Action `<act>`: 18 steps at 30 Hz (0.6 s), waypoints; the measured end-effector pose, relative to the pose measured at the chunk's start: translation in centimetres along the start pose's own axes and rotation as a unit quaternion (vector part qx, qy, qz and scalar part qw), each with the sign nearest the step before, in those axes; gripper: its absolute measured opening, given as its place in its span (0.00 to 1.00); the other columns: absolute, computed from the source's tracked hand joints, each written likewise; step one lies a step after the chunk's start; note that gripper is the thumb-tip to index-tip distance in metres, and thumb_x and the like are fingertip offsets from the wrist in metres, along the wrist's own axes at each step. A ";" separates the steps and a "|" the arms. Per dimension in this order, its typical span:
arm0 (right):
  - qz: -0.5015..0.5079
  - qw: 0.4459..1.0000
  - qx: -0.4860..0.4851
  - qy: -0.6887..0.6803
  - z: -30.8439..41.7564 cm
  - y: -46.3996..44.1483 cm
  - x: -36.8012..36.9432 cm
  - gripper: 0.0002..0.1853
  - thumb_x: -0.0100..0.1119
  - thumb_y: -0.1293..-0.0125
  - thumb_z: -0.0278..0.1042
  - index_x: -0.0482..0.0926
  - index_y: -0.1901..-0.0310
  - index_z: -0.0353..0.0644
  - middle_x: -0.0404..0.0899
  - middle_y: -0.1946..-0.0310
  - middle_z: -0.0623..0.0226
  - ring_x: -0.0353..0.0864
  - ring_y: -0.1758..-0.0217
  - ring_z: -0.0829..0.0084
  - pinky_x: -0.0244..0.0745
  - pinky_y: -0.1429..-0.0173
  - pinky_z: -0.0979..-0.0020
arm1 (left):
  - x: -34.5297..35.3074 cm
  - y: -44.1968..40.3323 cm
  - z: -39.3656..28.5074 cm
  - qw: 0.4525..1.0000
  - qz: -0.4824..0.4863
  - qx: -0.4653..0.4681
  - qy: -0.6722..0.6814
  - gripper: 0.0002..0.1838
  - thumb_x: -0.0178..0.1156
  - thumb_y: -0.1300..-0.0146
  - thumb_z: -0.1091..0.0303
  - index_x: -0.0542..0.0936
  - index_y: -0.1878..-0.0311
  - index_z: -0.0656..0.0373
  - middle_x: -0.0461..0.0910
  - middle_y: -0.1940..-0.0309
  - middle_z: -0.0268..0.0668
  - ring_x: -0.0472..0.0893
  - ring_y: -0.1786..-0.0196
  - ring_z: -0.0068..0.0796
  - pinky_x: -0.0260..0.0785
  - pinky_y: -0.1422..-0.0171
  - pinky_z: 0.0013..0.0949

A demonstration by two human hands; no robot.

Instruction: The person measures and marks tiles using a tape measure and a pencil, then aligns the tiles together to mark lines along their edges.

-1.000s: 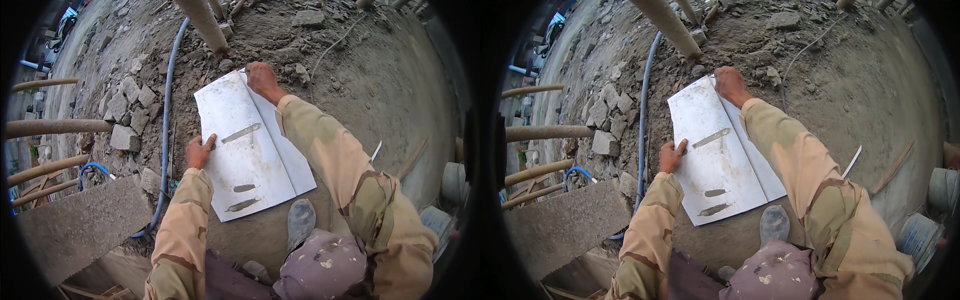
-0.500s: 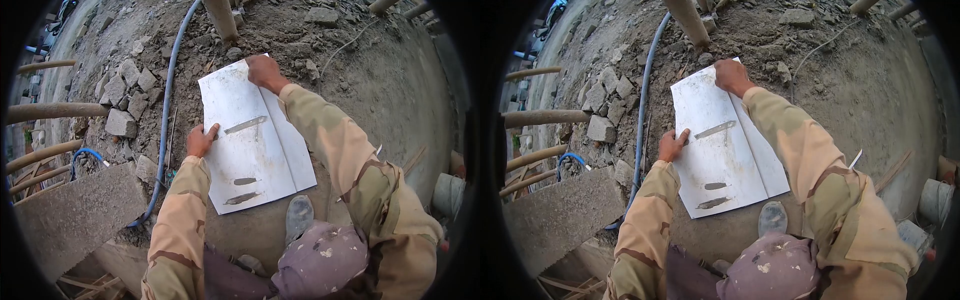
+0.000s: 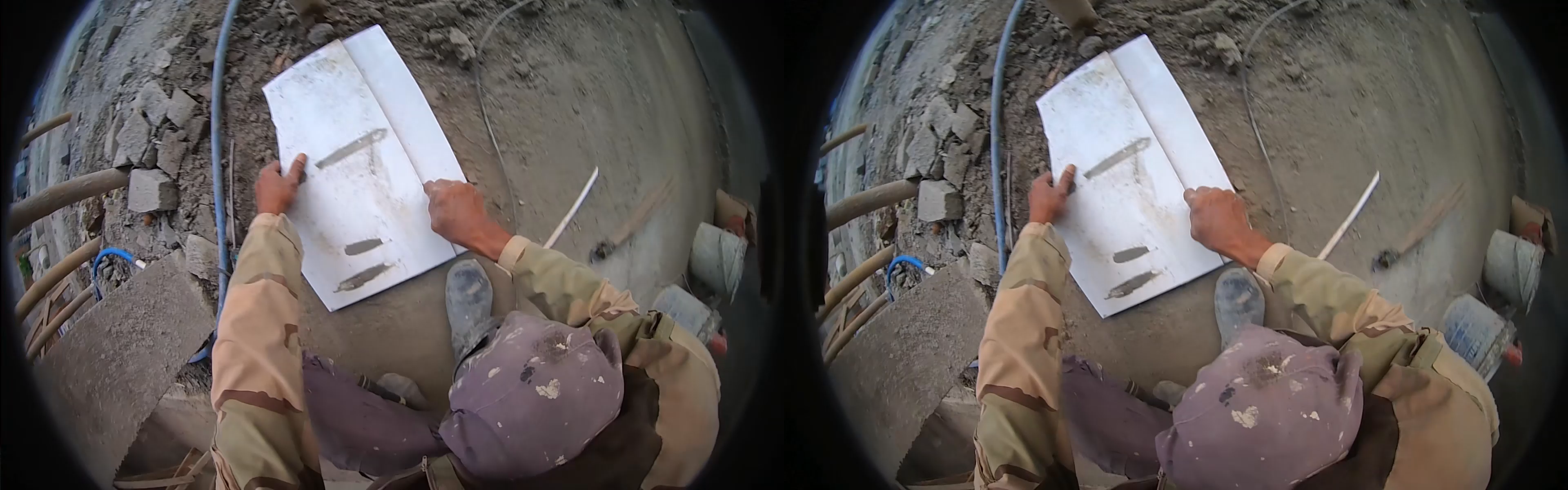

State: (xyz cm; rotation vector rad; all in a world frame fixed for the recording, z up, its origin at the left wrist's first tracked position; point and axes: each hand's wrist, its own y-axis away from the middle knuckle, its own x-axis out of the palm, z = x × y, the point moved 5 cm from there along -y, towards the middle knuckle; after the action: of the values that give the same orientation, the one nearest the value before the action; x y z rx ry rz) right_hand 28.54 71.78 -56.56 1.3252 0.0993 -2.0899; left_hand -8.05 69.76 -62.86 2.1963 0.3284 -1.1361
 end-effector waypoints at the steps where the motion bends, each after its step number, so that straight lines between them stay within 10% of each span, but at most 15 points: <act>1: 0.007 1.000 0.008 -0.002 0.0 1.4 0.2 0.04 0.57 0.38 0.26 0.80 0.66 0.37 0.84 0.68 0.50 0.86 0.64 0.46 0.81 0.58 0.48 | -0.2 0.0 -0.4 1.000 0.005 -0.011 0.001 0.38 0.65 0.36 0.29 0.89 0.55 0.63 0.89 0.55 0.55 0.87 0.49 0.56 0.76 0.42 0.50; 11: 0.173 0.984 0.038 0.001 -1.7 12.7 2.0 0.05 0.58 0.39 0.26 0.80 0.62 0.39 0.85 0.64 0.50 0.87 0.61 0.47 0.82 0.57 0.48 | -0.4 0.0 -0.6 1.000 -0.010 0.016 0.007 0.40 0.66 0.38 0.28 0.88 0.58 0.66 0.88 0.58 0.58 0.87 0.52 0.59 0.76 0.44 0.51; 18: -0.132 0.980 0.021 -0.144 0.4 -9.7 -6.4 0.08 0.56 0.31 0.33 0.80 0.62 0.38 0.84 0.69 0.43 0.85 0.63 0.39 0.78 0.58 0.44 | -0.9 0.3 -1.1 1.000 0.014 -0.010 -0.002 0.41 0.66 0.38 0.28 0.88 0.56 0.67 0.88 0.56 0.59 0.86 0.49 0.60 0.76 0.43 0.51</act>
State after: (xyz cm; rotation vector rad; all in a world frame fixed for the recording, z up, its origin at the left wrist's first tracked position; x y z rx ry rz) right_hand 24.55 82.36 -53.66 1.0643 0.1114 -2.5002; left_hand -7.74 70.30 -61.58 2.1744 0.3053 -1.1186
